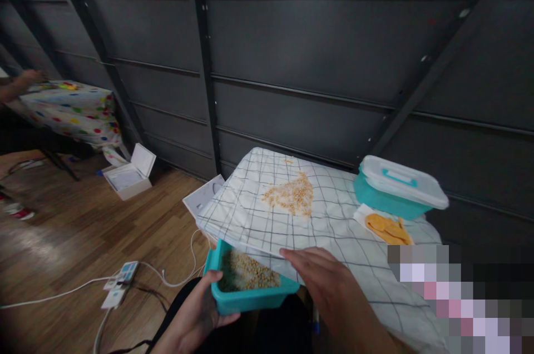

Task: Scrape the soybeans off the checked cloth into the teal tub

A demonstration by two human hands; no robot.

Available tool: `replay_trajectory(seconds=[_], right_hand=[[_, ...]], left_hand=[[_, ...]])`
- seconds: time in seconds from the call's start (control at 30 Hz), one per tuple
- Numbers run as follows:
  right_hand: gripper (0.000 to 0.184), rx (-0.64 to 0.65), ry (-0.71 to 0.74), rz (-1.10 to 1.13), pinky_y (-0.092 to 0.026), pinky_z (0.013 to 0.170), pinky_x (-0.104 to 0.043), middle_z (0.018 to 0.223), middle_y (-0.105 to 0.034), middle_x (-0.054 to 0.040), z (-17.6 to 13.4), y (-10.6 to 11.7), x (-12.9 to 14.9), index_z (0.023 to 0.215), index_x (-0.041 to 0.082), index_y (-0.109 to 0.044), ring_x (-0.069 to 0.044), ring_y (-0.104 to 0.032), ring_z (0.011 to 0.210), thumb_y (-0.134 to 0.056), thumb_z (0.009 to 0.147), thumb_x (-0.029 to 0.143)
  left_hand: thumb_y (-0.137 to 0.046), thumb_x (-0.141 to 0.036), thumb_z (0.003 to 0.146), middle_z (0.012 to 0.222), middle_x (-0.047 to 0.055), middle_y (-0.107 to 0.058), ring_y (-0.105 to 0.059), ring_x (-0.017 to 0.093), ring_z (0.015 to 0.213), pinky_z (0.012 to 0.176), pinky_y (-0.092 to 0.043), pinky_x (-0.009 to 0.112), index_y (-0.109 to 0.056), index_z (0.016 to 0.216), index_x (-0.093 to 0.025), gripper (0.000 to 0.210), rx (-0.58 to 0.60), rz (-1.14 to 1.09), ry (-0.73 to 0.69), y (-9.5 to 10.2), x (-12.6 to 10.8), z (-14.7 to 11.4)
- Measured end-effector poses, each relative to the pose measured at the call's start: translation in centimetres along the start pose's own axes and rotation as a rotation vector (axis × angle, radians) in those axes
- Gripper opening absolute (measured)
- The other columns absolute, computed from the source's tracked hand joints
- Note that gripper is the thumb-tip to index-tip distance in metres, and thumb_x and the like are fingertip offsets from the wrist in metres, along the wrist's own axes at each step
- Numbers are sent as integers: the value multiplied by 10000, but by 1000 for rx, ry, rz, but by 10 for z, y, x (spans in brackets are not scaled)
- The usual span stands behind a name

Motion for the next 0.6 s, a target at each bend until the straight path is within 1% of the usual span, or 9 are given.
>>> replay_trajectory(seconds=[0.07,0.13,0.2,0.3,0.37,0.47,0.53,0.6], right_hand=[[371,-76,-57,-106,-584,775,-282,1012,-749,-28,8,15,-17,1126,255,-693,-173,-707,891,-406,914,154],[334,-144,-139,-205,-579,809,-310,1059,-738,-28,19,28,-40,1135,259,-692,-191,-700,940,-430,931,225],[334,-159,-222,-297,-573,824,-340,1103,-725,-30,32,35,-64,1170,260,-678,-210,-694,966,-437,939,280],[353,-93,-318,-421,-570,788,-347,1106,-724,-45,49,32,-99,1210,238,-656,-225,-702,926,-425,946,281],[368,-57,-370,-476,-562,777,-348,1108,-722,-70,55,29,-119,1229,205,-643,-236,-701,917,-414,947,261],[388,-67,-466,-524,-540,774,-340,1115,-715,-106,55,30,-146,1252,166,-621,-242,-698,904,-383,957,249],[395,-65,-549,-546,-523,754,-324,1080,-723,-117,55,30,-165,1263,160,-609,-237,-698,861,-372,961,253],[397,-51,-620,-553,-505,746,-312,1035,-730,-122,57,28,-183,1264,159,-606,-234,-694,838,-366,962,253]], left_hand=[[-491,-377,880,866,65,-678,-657,221,753,721,-518,368,-494,1107,-187,296,-8,2,4,0,0,-1],[-491,-381,886,886,66,-685,-662,225,762,729,-518,375,-496,1120,-190,302,-20,4,-2,0,0,-2],[-489,-390,889,929,70,-693,-669,235,786,740,-518,385,-491,1156,-201,327,-29,8,-2,0,-1,-5],[-491,-398,890,964,86,-698,-676,247,805,738,-517,380,-479,1208,-199,375,-33,12,4,-1,-1,-8],[-496,-398,886,961,97,-699,-679,250,800,722,-517,367,-463,1239,-190,411,-39,10,8,-1,-1,-10],[-522,-410,866,922,98,-699,-682,254,781,690,-516,348,-443,1271,-181,472,-12,-2,10,-2,0,-9],[-537,-428,855,909,102,-701,-685,259,783,680,-518,339,-444,1280,-173,505,26,-13,15,-4,1,-7],[-537,-438,860,920,108,-703,-688,259,784,680,-522,336,-440,1286,-167,514,34,-10,28,-3,2,-3]])
Point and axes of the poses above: each hand's wrist, its own z-axis towards the middle knuckle, its own y-axis out of the back of the hand, x = y × z, the point moved 7 cm from there along z, towards the middle knuckle
